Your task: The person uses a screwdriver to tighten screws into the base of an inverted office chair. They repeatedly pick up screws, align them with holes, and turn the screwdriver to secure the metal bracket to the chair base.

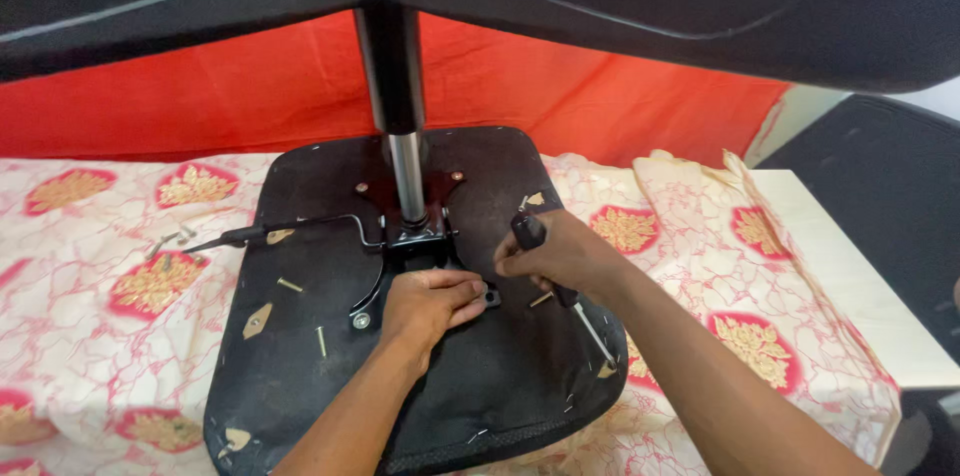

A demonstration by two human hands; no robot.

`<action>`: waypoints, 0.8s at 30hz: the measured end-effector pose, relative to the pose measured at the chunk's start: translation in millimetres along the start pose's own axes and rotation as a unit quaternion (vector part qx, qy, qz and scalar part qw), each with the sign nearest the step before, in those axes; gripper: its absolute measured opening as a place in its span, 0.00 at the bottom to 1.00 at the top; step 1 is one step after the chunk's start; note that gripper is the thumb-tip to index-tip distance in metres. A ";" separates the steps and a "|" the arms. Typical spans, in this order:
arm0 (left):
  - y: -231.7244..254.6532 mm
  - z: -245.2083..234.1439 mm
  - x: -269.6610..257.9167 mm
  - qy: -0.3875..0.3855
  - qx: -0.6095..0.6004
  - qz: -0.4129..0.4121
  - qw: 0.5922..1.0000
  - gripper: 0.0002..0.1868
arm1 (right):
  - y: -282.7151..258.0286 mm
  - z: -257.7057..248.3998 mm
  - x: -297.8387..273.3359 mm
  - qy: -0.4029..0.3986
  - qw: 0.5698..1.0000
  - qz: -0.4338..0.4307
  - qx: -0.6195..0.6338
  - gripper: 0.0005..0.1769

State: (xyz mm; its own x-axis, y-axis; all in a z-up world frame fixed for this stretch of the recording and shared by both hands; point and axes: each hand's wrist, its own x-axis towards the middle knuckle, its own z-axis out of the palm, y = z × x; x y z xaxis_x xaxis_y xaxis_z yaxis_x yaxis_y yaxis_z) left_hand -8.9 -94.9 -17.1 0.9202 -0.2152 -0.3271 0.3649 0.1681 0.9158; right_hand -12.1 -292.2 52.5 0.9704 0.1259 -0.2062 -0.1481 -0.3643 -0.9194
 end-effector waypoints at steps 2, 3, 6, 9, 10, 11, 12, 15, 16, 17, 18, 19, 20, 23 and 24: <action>-3.3 -0.5 8.9 -0.012 0.007 -0.006 1.000 0.09 | -3.1 9.2 4.1 0.011 0.996 0.034 -0.077 0.06; -4.1 -0.7 13.0 -0.015 0.018 -0.011 1.000 0.09 | -5.4 13.7 6.3 0.014 0.992 0.050 -0.115 0.06; -4.4 1.1 22.9 -0.007 0.069 -0.027 0.997 0.08 | -10.8 26.4 10.7 0.039 0.983 0.096 -0.152 0.07; 0.5 6.1 27.1 0.016 0.129 -0.043 0.991 0.08 | -15.1 29.7 11.7 0.052 0.975 0.126 -0.174 0.08; 2.2 7.4 26.5 0.015 0.137 -0.041 0.990 0.07 | -15.3 29.4 11.8 0.058 0.974 0.131 -0.176 0.08; 5.2 7.4 24.9 0.015 0.147 -0.039 0.988 0.07 | -15.8 30.1 12.4 0.063 0.973 0.135 -0.175 0.08; 8.0 7.8 22.5 0.023 0.186 -0.038 0.982 0.06 | -16.2 30.7 13.2 0.068 0.972 0.140 -0.174 0.08; 16.1 10.4 15.0 0.040 0.292 -0.025 0.955 0.06 | -17.5 30.3 15.2 0.066 0.967 0.147 -0.200 0.10; 18.9 10.5 13.0 0.044 0.321 -0.016 0.946 0.06 | -17.9 31.1 15.7 0.061 0.966 0.147 -0.204 0.10; 21.6 10.9 12.5 0.046 0.350 -0.007 0.935 0.06 | -18.2 31.7 16.0 0.057 0.965 0.149 -0.207 0.10; 24.3 11.2 13.4 0.040 0.366 -0.008 0.930 0.06 | -18.3 32.1 16.2 0.053 0.964 0.150 -0.211 0.10; 25.7 11.7 14.6 0.033 0.381 -0.010 0.924 0.06 | -18.0 31.9 15.8 0.057 0.965 0.148 -0.206 0.09; 26.1 11.9 16.4 0.027 0.396 -0.012 0.918 0.06 | -17.5 30.7 15.3 0.062 0.966 0.147 -0.202 0.09; 24.7 12.3 26.1 0.027 0.388 -0.039 0.920 0.06 | -14.9 23.0 14.1 0.081 0.971 0.131 -0.185 0.10; 23.6 11.8 29.9 0.011 0.335 -0.055 0.941 0.08 | -13.3 20.1 14.0 0.088 0.972 0.125 -0.179 0.11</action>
State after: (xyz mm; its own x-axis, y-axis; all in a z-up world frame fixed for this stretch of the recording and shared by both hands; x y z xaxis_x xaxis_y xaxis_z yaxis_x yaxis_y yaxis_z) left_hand 25.5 -108.8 -2.5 0.8874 -0.1742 -0.4269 0.2940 -0.4995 0.8149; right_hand -0.4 -267.1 55.2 0.9352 -0.1558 -0.3181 -0.3374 -0.6649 -0.6664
